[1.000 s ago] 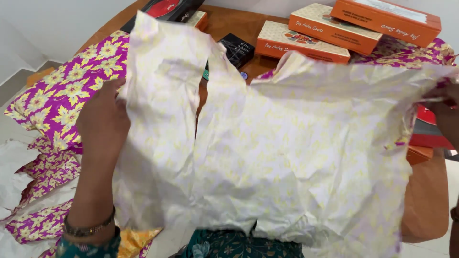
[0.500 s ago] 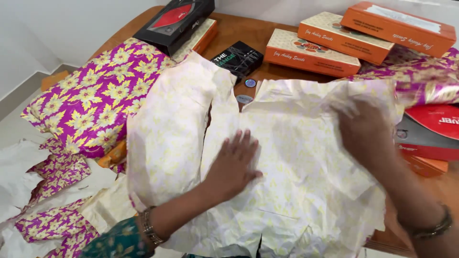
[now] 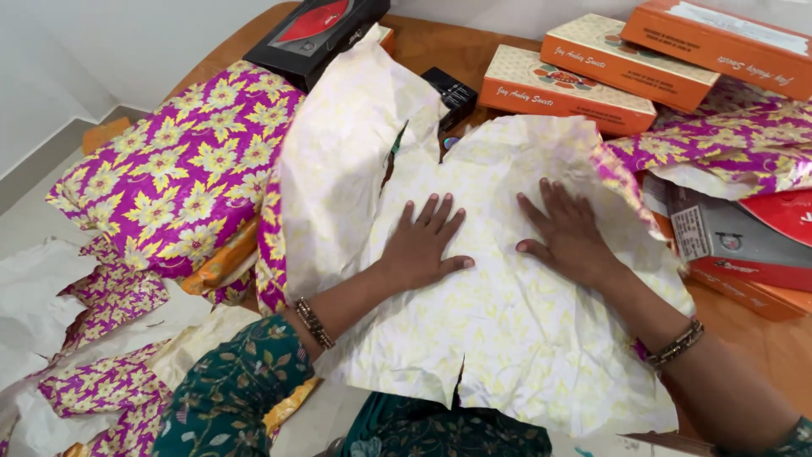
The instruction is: The person wraps two rectangular boxes using patterned wrapping paper and adhesive stickers. They fold the paper around each box, smooth the edges, and seal the ends with stickers. The first wrapped box is set aside, then the second is wrapped similarly.
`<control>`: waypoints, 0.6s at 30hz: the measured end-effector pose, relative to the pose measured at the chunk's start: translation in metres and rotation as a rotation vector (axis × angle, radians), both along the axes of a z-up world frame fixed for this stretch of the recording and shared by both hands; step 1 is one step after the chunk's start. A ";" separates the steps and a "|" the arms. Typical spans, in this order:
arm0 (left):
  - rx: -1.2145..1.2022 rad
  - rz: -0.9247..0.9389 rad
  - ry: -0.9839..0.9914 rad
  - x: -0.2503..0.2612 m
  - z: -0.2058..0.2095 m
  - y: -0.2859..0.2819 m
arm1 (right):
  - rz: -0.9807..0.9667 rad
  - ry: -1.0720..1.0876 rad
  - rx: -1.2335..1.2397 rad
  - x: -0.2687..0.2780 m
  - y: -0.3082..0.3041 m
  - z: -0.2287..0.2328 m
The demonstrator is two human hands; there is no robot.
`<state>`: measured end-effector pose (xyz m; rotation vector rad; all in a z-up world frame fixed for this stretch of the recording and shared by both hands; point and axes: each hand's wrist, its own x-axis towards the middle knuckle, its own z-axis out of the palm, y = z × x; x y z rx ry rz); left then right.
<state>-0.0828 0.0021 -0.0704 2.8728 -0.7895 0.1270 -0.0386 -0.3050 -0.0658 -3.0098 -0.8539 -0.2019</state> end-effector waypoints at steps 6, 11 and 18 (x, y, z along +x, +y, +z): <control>0.025 0.018 0.057 0.003 0.008 0.000 | 0.049 0.003 0.131 0.014 -0.013 0.015; 0.036 0.015 0.035 -0.003 0.009 0.033 | 0.078 -0.048 -0.019 0.010 -0.010 0.022; 0.043 -0.011 0.029 -0.004 0.009 0.050 | 0.041 0.022 0.022 0.009 0.002 0.021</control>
